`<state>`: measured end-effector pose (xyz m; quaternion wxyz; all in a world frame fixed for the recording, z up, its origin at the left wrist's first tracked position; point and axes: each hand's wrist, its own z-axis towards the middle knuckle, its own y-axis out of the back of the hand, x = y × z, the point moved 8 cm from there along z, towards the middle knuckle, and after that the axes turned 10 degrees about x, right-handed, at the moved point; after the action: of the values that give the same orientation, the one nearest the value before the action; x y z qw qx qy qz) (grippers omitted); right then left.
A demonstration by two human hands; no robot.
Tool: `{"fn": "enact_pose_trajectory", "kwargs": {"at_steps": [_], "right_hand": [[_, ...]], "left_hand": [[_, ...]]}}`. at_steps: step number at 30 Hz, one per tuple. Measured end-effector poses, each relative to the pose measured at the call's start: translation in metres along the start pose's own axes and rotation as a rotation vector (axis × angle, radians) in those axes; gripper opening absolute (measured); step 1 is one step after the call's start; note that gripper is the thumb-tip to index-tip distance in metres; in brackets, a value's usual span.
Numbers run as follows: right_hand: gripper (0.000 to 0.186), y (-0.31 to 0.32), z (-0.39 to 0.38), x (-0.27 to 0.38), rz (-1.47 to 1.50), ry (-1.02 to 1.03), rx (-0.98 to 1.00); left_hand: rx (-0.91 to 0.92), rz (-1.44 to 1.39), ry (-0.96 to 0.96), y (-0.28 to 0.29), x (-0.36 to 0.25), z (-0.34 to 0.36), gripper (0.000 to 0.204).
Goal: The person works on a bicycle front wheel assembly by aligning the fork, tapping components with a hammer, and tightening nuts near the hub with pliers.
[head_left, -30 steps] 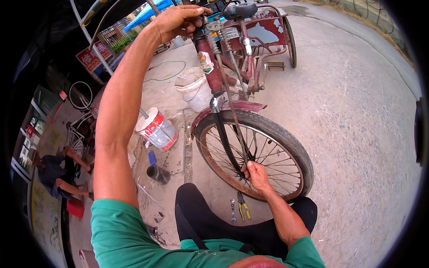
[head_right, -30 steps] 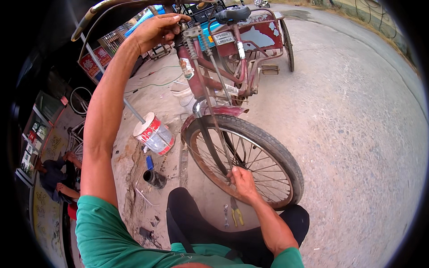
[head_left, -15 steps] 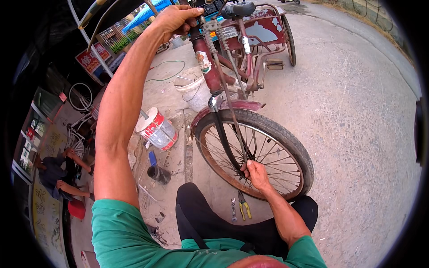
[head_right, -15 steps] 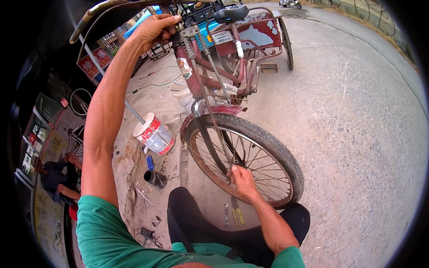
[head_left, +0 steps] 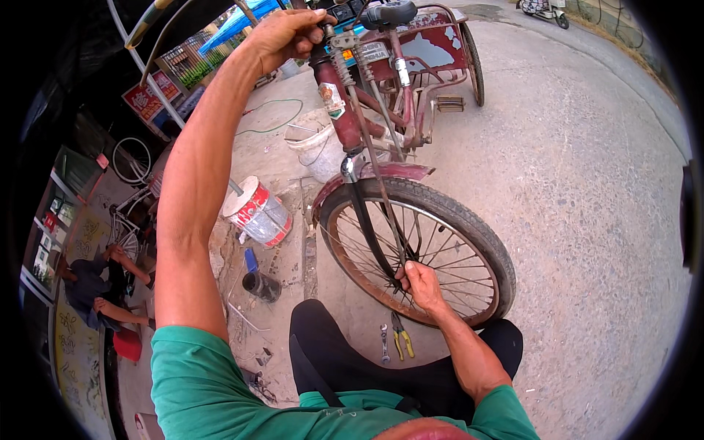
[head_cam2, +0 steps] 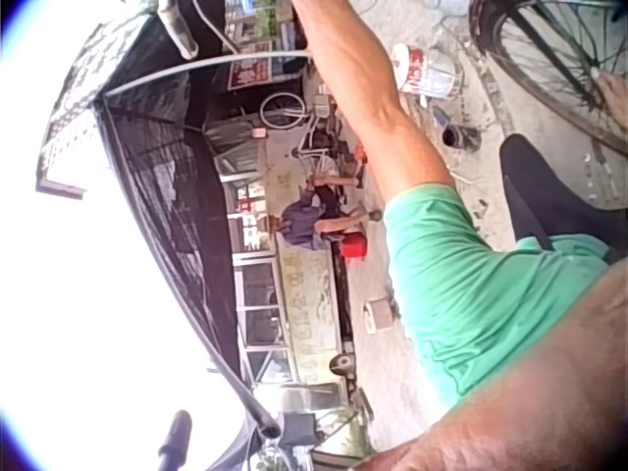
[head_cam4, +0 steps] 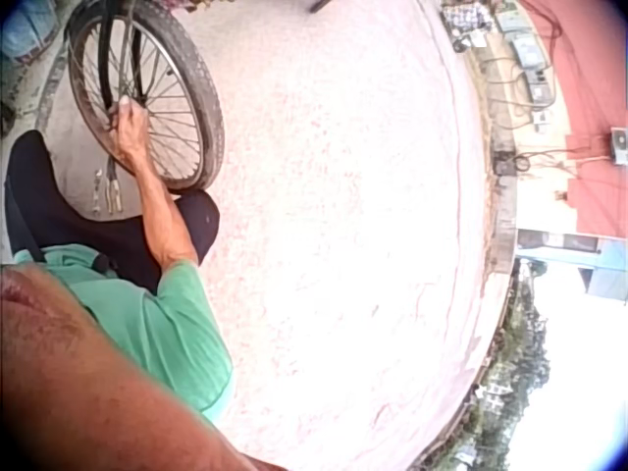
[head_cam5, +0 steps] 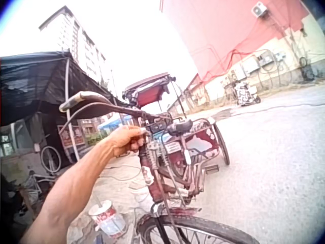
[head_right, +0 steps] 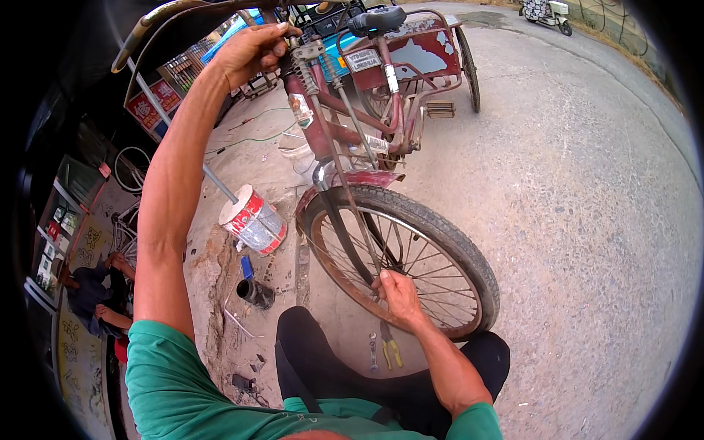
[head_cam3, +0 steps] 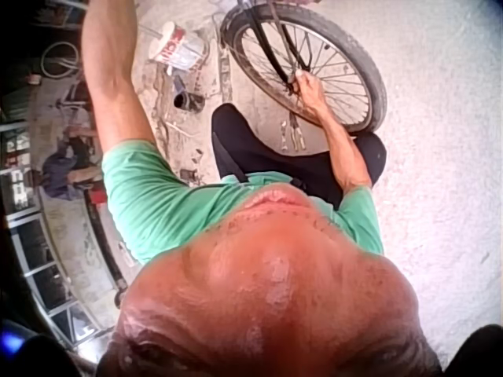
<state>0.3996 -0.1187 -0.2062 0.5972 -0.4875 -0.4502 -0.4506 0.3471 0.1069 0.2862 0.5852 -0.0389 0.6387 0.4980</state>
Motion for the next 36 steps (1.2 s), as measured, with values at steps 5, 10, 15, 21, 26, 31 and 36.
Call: {"fn": "enact_pose_trajectory", "kwargs": {"at_steps": [5,10,15,21,26,31,36], "right_hand": [[0.054,0.000,0.000,0.000,0.011,0.012,-0.004],[0.053,-0.001,-0.001,0.004,0.007,0.022,0.002],[0.050,0.001,-0.002,0.005,-0.004,-0.046,0.003],[0.050,0.000,-0.003,0.007,-0.012,-0.050,0.000],[0.049,-0.002,-0.002,0.006,0.002,-0.061,0.010],[0.049,0.001,-0.003,0.007,-0.031,-0.054,-0.007],[0.049,-0.002,-0.002,0.008,-0.049,-0.067,0.005]], "left_hand": [[-0.102,0.092,0.046,0.004,0.001,0.004,0.035],[-0.176,0.225,0.070,0.015,0.006,0.006,0.031],[0.003,0.104,-0.062,-0.002,-0.004,-0.002,0.029],[-0.180,0.261,0.000,-0.004,-0.007,-0.003,0.026],[-0.077,0.114,-0.056,0.006,0.000,0.005,0.033],[-0.077,0.128,-0.050,-0.014,-0.012,-0.007,0.030],[-0.140,0.220,0.040,0.001,0.001,0.004,0.029]]}}
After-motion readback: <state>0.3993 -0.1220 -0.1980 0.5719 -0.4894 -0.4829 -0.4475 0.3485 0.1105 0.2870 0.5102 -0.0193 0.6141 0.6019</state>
